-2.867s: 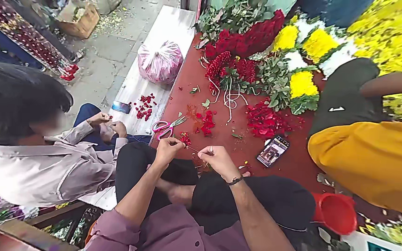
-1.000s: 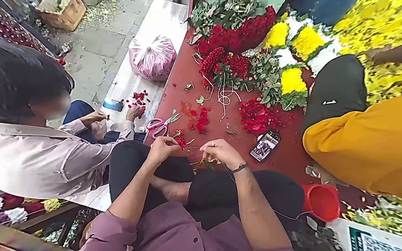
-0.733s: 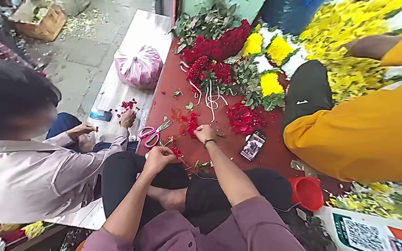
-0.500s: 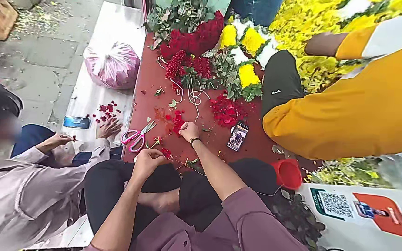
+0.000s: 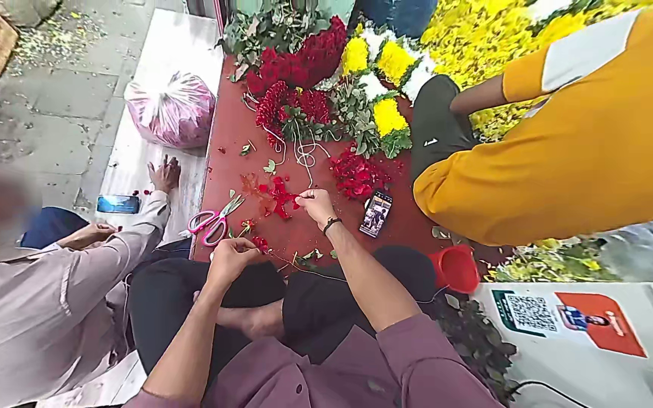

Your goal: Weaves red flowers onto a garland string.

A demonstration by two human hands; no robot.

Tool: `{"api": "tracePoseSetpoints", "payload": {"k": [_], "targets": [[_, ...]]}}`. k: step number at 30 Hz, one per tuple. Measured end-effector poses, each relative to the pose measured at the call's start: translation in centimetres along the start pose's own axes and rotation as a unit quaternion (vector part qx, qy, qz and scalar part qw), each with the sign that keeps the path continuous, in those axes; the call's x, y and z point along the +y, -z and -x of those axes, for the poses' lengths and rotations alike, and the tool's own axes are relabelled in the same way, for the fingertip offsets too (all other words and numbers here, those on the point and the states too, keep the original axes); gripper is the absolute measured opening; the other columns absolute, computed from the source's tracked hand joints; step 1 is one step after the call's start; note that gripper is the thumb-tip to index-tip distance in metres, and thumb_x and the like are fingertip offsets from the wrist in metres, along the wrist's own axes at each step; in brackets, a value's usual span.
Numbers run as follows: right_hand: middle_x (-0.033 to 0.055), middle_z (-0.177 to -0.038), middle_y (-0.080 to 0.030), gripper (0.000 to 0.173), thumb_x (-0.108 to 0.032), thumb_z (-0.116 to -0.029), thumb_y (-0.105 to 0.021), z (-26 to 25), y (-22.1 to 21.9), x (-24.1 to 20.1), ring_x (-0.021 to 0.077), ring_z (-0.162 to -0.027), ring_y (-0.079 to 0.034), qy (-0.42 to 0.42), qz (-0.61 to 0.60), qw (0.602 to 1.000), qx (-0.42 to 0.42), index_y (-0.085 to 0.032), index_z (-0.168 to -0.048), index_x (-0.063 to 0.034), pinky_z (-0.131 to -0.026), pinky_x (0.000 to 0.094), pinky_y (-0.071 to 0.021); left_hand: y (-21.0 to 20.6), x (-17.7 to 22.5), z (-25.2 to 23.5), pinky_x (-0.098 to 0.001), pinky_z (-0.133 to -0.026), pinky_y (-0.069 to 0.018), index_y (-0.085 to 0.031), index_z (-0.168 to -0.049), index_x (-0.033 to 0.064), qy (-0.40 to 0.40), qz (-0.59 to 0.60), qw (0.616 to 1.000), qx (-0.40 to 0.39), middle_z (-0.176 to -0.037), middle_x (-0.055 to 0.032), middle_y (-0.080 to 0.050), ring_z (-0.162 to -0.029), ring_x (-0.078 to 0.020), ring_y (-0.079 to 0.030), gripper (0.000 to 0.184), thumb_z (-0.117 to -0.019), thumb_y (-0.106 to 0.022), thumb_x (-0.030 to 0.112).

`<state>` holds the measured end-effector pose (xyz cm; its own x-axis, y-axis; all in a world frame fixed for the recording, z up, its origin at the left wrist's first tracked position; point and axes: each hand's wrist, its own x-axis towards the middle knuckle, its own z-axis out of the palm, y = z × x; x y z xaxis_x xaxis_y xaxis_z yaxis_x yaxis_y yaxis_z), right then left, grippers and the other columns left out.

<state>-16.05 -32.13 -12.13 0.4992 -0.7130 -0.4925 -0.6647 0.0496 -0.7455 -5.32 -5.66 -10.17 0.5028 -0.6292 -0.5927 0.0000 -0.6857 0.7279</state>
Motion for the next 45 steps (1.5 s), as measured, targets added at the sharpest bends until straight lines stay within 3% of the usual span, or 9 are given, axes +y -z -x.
{"api": "tracePoseSetpoints", "payload": {"k": [4, 9, 13, 19, 22, 31, 35, 41, 45], "targets": [[0.0139, -0.092, -0.071, 0.019, -0.005, -0.0934, -0.069, 0.7, 0.6, -0.2, 0.0172, -0.066, -0.066, 0.004, -0.046, 0.999, -0.01, -0.071, -0.111, 0.002, -0.063, 0.0338, -0.0583, -0.3, 0.0, 0.0, -0.04, -0.072, -0.057, -0.078, -0.094, 0.0146, 0.009, -0.001, 1.0, -0.008, -0.081, -0.0003, -0.074, -0.071, -0.0121, -0.068, 0.015, -0.0853, -0.08, 0.026], [0.0123, -0.095, -0.075, 0.015, -0.01, -0.0864, -0.076, -1.0, -0.8, 2.6, 0.0245, -0.09, -0.071, 0.016, 0.019, 1.0, -0.004, -0.077, -0.1, -0.0041, -0.085, 0.0497, -0.0564, -0.3, -0.3, -0.1, -0.0414, -0.075, -0.0592, -0.079, -0.093, 0.0154, 0.007, -0.007, 1.0, 0.0, -0.082, 0.0006, -0.075, -0.075, -0.0122, -0.071, 0.014, -0.0848, -0.08, 0.027], [0.011, -0.094, -0.073, 0.018, -0.004, -0.09, -0.069, 0.3, -0.5, 1.4, 0.018, -0.069, -0.065, -0.026, -0.017, 0.999, -0.035, -0.075, -0.107, -0.0042, -0.062, 0.0369, -0.0544, -0.2, -0.3, -0.2, -0.0409, -0.073, -0.0584, -0.079, -0.092, 0.0158, 0.006, -0.008, 1.0, 0.003, -0.082, 0.0013, -0.075, -0.074, -0.0115, -0.07, 0.013, -0.085, -0.08, 0.026], [0.0096, -0.078, -0.071, 0.014, -0.004, -0.0925, -0.068, 5.0, 2.5, -4.5, 0.0122, -0.056, -0.063, 0.035, -0.135, 0.99, -0.026, -0.072, -0.105, 0.0017, -0.048, 0.0261, -0.0505, -0.5, -0.4, -0.2, -0.0436, -0.077, -0.0588, -0.079, -0.094, 0.0157, 0.001, -0.019, 1.0, -0.006, -0.083, 0.0009, -0.076, -0.075, -0.0123, -0.071, 0.015, -0.0862, -0.08, 0.028], [0.0096, -0.076, -0.071, 0.013, -0.006, -0.0931, -0.067, 8.4, 3.5, -5.2, 0.014, -0.053, -0.061, 0.083, -0.178, 0.98, -0.019, -0.073, -0.104, -0.0039, -0.046, 0.0255, -0.0492, -0.3, -0.3, -0.2, -0.045, -0.076, -0.0575, -0.079, -0.094, 0.0165, 0.008, -0.025, 1.0, -0.001, -0.082, 0.001, -0.076, -0.074, -0.0124, -0.07, 0.016, -0.0862, -0.08, 0.03], [0.0099, -0.086, -0.071, 0.016, -0.005, -0.0989, -0.061, 9.3, 1.3, 0.0, 0.0125, -0.06, -0.059, 0.009, -0.246, 0.968, -0.056, -0.075, -0.107, -0.0048, -0.053, 0.0256, -0.0503, -0.5, -0.3, -0.1, -0.0392, -0.074, -0.0584, -0.079, -0.094, 0.0148, 0.009, -0.016, 1.0, 0.003, -0.082, 0.0009, -0.075, -0.072, -0.0102, -0.069, 0.016, -0.0849, -0.082, 0.027], [0.0115, -0.097, -0.072, 0.024, -0.001, -0.098, -0.058, 9.4, 1.8, -0.8, 0.0158, -0.066, -0.061, 0.073, -0.211, 0.971, -0.083, -0.074, -0.115, -0.0054, -0.058, 0.0298, -0.0532, -0.7, -0.2, -0.1, -0.0365, -0.073, -0.0586, -0.078, -0.093, 0.0135, 0.016, -0.003, 1.0, 0.01, -0.081, 0.0005, -0.075, -0.071, -0.0093, -0.069, 0.016, -0.0842, -0.082, 0.027], [0.0082, -0.103, -0.074, 0.026, -0.004, -0.0896, -0.074, 9.7, 1.7, -0.8, 0.02, -0.075, -0.068, 0.138, -0.128, 0.98, -0.069, -0.075, -0.115, -0.0106, -0.065, 0.0373, -0.0588, -0.7, -0.2, 0.0, -0.0404, -0.076, -0.0587, -0.079, -0.094, 0.0149, 0.027, -0.013, 0.999, 0.013, -0.084, -0.0004, -0.075, -0.076, -0.0113, -0.07, 0.017, -0.0851, -0.081, 0.029], [0.0071, -0.092, -0.074, 0.015, -0.012, -0.0948, -0.072, 9.7, 0.9, -0.9, 0.0176, -0.068, -0.065, 0.16, -0.145, 0.974, -0.068, -0.076, -0.109, -0.0086, -0.062, 0.0335, -0.0567, -0.6, -0.1, 0.1, -0.0393, -0.076, -0.0585, -0.079, -0.092, 0.0143, 0.025, -0.006, 0.999, 0.035, -0.083, -0.0003, -0.075, -0.075, -0.011, -0.07, 0.014, -0.0848, -0.081, 0.027]]}}
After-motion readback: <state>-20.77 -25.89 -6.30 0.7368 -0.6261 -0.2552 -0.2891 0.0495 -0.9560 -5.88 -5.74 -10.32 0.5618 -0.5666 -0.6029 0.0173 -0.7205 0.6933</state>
